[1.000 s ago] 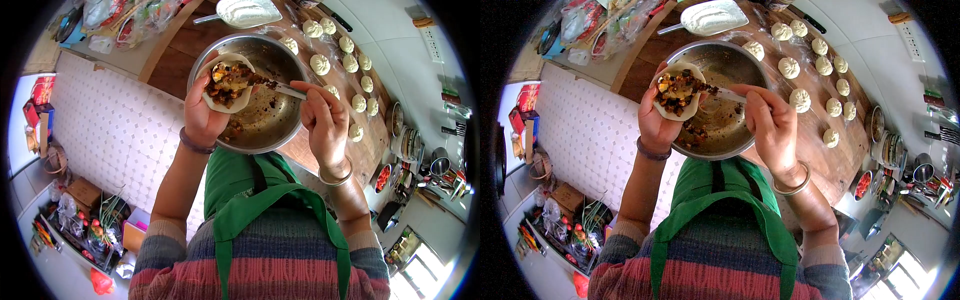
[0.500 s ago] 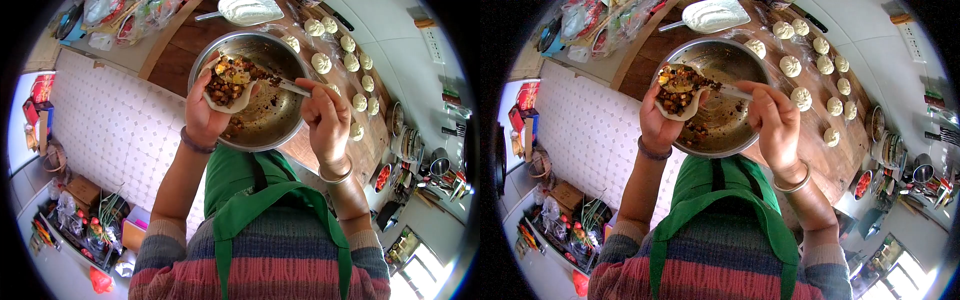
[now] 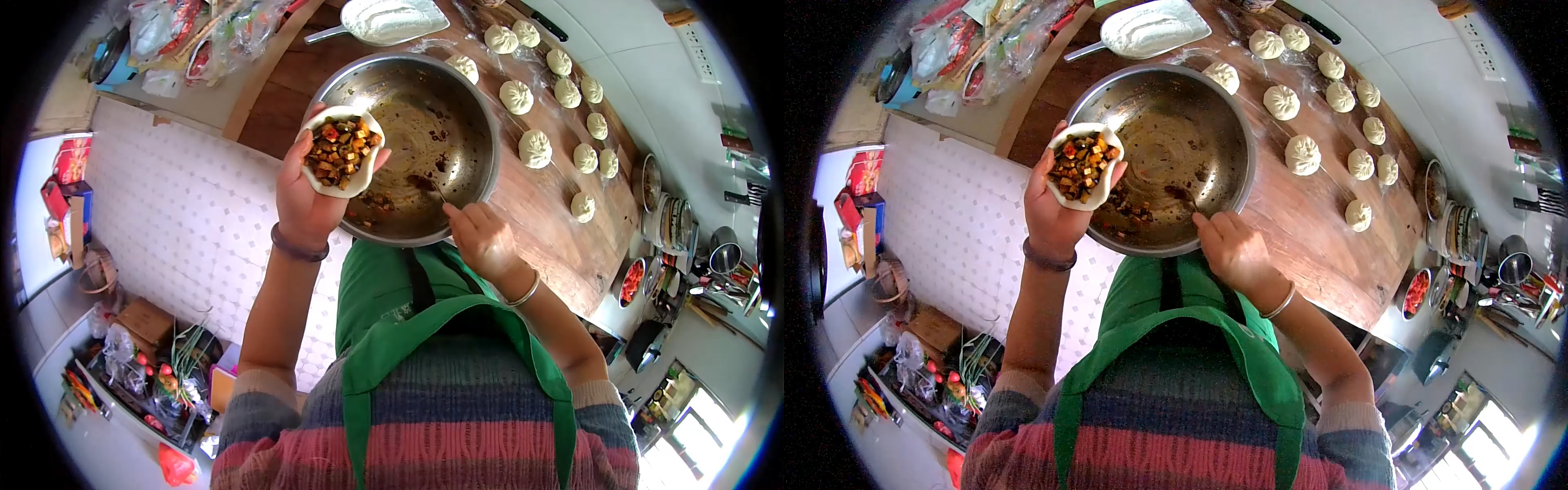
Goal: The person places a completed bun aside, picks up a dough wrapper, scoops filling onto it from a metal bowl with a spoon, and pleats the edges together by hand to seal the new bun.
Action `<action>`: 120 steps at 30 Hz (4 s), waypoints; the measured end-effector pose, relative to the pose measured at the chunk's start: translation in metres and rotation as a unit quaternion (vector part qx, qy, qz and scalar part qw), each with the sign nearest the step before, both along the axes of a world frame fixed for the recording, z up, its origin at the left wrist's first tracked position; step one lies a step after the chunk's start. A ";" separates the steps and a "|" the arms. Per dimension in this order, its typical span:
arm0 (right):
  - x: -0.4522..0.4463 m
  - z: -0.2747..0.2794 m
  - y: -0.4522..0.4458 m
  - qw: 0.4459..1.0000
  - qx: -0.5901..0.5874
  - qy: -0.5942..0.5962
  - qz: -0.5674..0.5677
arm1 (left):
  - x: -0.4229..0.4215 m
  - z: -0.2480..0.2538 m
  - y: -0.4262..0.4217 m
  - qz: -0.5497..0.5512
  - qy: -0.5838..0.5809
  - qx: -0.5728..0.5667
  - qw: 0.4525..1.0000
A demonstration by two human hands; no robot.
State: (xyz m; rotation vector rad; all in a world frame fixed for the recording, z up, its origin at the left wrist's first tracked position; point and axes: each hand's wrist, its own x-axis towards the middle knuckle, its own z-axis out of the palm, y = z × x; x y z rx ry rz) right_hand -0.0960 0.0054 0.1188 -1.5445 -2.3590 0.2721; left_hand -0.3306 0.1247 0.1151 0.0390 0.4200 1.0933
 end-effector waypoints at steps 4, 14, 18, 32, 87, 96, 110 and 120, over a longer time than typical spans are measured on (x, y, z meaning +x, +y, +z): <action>0.001 0.009 -0.006 0.998 -0.064 -0.015 0.015 | 0.011 0.017 -0.006 -0.036 -0.005 -0.012 0.999; 0.005 0.048 0.015 0.935 0.040 0.327 -0.132 | 0.049 0.050 -0.028 -0.150 -0.079 -0.038 0.985; 0.010 0.049 0.014 0.928 0.056 0.343 -0.134 | 0.064 0.053 -0.035 -0.174 -0.088 -0.029 0.980; 0.039 0.046 0.004 0.859 -0.013 0.487 -0.160 | 0.092 0.058 -0.042 -0.234 -0.066 0.002 0.970; 0.073 0.058 -0.007 0.772 -0.162 0.604 -0.113 | 0.112 0.095 -0.032 -0.406 0.205 0.037 0.890; 0.069 0.066 -0.005 0.754 -0.187 0.609 -0.158 | 0.112 0.088 -0.025 -0.439 0.236 0.097 0.861; 0.071 0.064 -0.004 0.763 -0.187 0.601 -0.144 | 0.110 0.080 -0.012 -0.501 0.218 0.120 0.829; 0.072 0.072 0.000 0.745 -0.213 0.611 -0.163 | 0.113 0.086 0.001 -0.534 0.231 0.158 0.797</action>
